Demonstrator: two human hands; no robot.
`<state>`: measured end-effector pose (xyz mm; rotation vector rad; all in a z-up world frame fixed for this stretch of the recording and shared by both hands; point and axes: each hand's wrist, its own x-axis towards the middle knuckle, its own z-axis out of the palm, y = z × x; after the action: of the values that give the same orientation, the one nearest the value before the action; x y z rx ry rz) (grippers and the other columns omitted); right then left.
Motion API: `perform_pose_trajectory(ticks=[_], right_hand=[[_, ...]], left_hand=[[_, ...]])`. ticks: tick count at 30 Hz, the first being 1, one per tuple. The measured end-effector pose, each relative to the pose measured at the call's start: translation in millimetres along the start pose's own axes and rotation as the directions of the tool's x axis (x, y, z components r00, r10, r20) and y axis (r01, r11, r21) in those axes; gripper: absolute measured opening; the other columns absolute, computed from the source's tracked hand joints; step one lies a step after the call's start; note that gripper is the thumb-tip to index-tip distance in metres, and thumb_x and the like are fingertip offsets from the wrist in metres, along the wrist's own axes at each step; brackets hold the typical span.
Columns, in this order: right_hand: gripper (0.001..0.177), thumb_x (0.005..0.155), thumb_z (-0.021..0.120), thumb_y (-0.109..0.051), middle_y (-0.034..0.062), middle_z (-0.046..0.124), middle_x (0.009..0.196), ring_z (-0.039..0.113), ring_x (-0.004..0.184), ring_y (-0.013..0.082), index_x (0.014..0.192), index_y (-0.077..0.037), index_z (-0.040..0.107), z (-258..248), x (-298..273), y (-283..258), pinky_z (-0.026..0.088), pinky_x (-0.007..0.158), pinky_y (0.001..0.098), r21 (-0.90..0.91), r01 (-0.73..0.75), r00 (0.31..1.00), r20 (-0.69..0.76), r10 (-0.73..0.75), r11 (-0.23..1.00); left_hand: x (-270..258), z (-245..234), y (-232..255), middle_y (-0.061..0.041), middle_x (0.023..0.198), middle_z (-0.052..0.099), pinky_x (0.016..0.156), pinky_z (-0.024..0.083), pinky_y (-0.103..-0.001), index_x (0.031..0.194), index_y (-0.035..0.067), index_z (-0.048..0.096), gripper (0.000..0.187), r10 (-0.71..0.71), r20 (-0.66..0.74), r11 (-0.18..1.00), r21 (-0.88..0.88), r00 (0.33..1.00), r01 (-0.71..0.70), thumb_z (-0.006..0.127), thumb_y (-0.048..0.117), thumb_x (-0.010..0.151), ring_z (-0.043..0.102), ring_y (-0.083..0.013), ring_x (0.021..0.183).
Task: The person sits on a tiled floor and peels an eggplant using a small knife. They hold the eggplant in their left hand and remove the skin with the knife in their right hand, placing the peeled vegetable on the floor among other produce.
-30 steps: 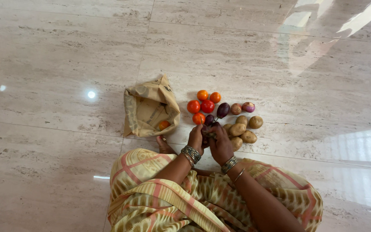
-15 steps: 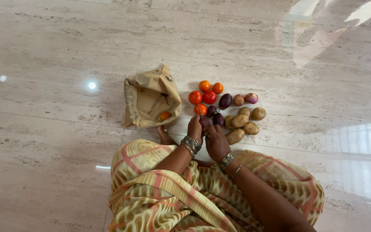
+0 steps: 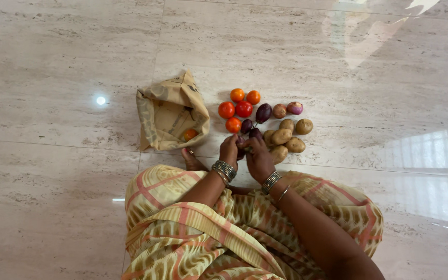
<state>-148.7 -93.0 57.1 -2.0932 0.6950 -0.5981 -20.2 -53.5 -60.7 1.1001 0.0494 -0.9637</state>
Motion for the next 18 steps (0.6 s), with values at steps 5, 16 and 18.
perform_pose_trajectory(ticks=[5,16,18], right_hand=[[0.032,0.084,0.059,0.004,0.0183,0.06,0.108,0.062,0.1,0.0443,0.114,-0.008,0.059,7,-8,-16,0.05,0.085,0.0472,-0.063,0.119,0.993,0.028,-0.118,0.991],[0.023,0.09,0.057,-0.003,0.0139,0.07,0.101,0.072,0.093,0.0332,0.112,-0.009,0.057,-2,10,25,0.056,0.078,0.0407,0.244,-0.342,0.939,0.045,0.342,0.907],[0.027,0.087,0.06,0.001,0.0176,0.064,0.105,0.066,0.098,0.0386,0.113,-0.007,0.058,-3,4,5,0.054,0.082,0.044,0.094,-0.106,0.993,-0.041,0.11,0.99]], left_hand=[[0,-1,2,-0.002,0.066,0.057,0.057,0.041,-0.029,0.072,0.005,0.057,0.038,0.168,-0.081,0.984,0.068,0.982,-0.163,0.053,0.027,0.103,0.049,-0.0126,0.059],[-39,29,35,-0.005,0.081,0.062,0.062,0.053,-0.035,0.091,0.007,0.062,0.024,-0.277,-0.077,0.961,-0.02,0.958,0.276,0.058,0.029,0.1,0.06,-0.0171,0.067],[-36,27,41,-0.007,0.086,0.066,0.064,0.057,-0.038,0.096,0.007,0.064,0.024,-0.211,-0.119,0.977,-0.038,0.97,0.208,0.054,0.029,0.099,0.065,-0.0188,0.07]])
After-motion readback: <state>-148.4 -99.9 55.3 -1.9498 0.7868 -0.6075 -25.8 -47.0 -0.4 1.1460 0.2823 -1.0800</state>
